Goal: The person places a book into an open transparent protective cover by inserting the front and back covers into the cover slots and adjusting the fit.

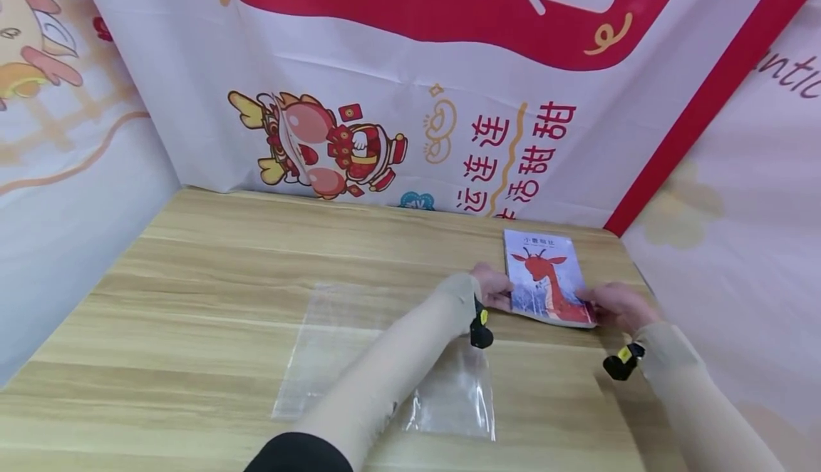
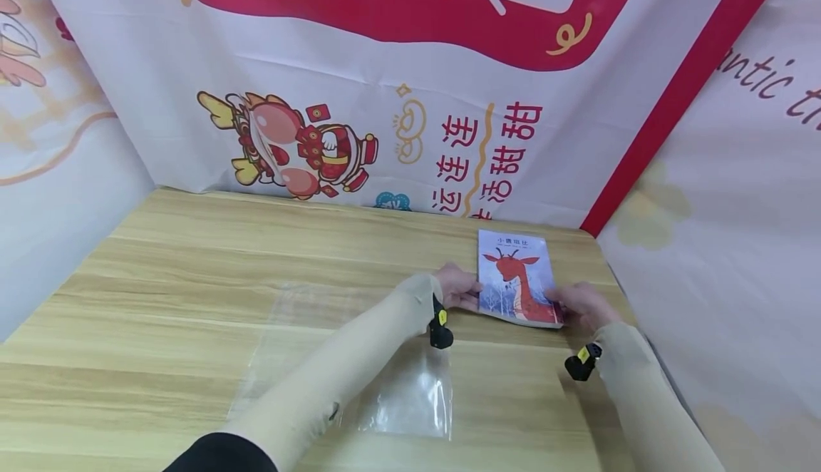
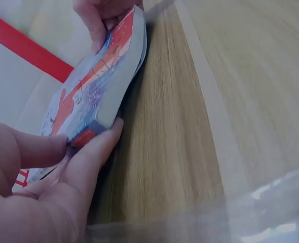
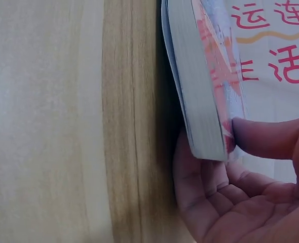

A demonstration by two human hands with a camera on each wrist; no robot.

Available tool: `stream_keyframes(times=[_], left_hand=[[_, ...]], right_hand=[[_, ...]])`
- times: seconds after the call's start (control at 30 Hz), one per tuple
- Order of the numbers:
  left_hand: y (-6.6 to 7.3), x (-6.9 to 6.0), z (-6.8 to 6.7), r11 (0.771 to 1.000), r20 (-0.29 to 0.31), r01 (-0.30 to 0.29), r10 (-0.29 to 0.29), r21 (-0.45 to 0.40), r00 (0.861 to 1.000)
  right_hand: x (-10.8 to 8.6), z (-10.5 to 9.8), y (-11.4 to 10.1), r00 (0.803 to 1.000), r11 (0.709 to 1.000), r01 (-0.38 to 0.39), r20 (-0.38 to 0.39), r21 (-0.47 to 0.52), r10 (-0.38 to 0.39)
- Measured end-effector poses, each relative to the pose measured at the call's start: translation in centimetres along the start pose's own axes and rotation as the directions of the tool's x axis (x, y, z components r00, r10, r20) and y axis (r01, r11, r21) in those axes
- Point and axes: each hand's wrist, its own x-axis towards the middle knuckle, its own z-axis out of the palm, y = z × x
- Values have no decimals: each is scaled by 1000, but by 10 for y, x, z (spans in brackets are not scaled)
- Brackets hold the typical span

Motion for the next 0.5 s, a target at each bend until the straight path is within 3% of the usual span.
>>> stream_keyframes(times=[0.17, 0.23, 0.37, 0.5], left_hand=[[4, -17, 2, 997, -66, -23, 28, 71, 997], [3, -14, 3, 994, -98, -29, 39, 102, 994], [-1, 3, 3, 992, -125, -7, 23, 125, 992], [-1, 2, 4, 993, -129, -6, 22, 120, 991]], right_hand=[[2, 0, -1, 1000, 999, 12, 15, -30, -11], [2, 0, -1, 1000, 1000, 11, 16, -24, -11], [2, 0, -1, 1000, 1000, 6, 13, -26, -6], [2, 0, 0, 1000, 1000, 8, 18, -29, -8]])
